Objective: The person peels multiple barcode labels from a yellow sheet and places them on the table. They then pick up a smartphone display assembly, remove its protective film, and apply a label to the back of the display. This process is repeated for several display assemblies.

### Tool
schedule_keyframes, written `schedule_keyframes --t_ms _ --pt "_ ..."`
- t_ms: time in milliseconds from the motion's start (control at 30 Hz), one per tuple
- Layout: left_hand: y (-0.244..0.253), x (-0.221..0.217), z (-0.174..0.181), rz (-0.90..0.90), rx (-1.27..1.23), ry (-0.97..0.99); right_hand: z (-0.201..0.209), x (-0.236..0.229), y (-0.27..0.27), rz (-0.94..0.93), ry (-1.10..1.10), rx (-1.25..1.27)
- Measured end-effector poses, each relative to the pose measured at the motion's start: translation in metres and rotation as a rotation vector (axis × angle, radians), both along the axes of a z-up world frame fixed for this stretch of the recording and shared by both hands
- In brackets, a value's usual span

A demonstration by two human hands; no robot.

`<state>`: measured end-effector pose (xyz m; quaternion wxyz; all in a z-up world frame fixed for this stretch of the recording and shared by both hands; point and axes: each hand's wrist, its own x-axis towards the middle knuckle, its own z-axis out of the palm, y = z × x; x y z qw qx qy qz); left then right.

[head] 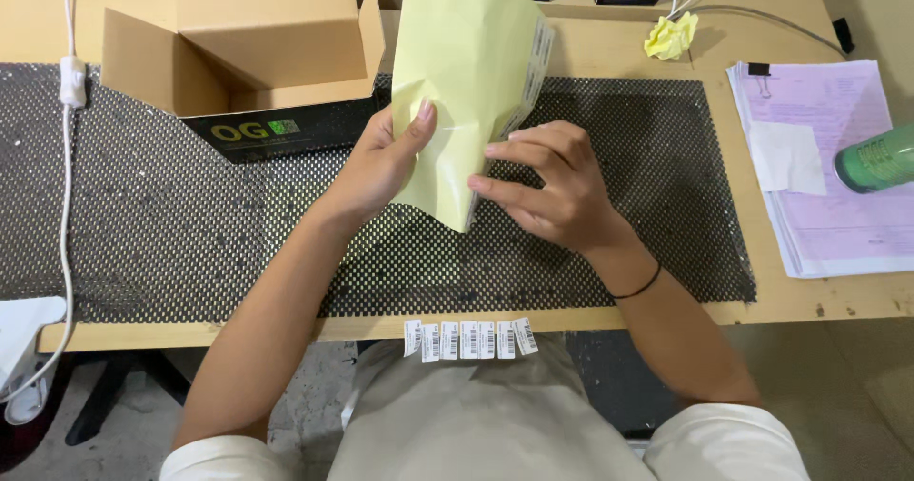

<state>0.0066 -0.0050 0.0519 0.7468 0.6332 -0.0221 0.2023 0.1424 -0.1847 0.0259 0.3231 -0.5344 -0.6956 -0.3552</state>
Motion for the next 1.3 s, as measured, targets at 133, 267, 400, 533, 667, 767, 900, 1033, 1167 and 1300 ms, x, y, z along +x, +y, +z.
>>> schedule_keyframes --t_ms 133,267,400,533,667,767,900,1033,1167,1300 --pt "-0.002 0.003 -0.005 -0.012 -0.088 0.01 0.001 -0.002 -0.003 0.038 0.029 0.032" --pt "0.005 -0.004 -0.009 -0.034 0.144 0.069 0.004 -0.006 -0.005 0.021 -0.027 0.007" --pt "0.003 -0.006 -0.019 -0.05 0.219 0.115 0.004 -0.018 -0.004 0.028 -0.033 -0.07" --pt "0.004 0.0 -0.023 -0.009 0.173 0.081 0.01 -0.017 -0.001 0.039 -0.02 -0.05" --pt "-0.006 -0.006 -0.005 0.033 0.139 0.028 0.008 -0.011 -0.001 0.086 0.041 -0.033" --pt "-0.001 -0.001 -0.02 0.037 0.131 0.022 0.009 -0.012 -0.002 0.112 0.083 -0.043" --pt "0.001 -0.002 -0.014 0.047 0.128 -0.022 0.02 -0.012 -0.005 0.146 0.135 -0.068" --pt "0.006 -0.003 -0.015 0.102 0.062 -0.007 0.027 0.004 -0.015 0.221 0.096 -0.284" --pt "0.013 0.0 -0.028 0.371 0.208 -0.052 0.052 0.009 -0.042 0.214 0.507 -0.826" --pt "0.013 0.002 -0.036 0.395 0.269 -0.046 0.044 0.002 -0.049 0.226 0.621 -1.404"
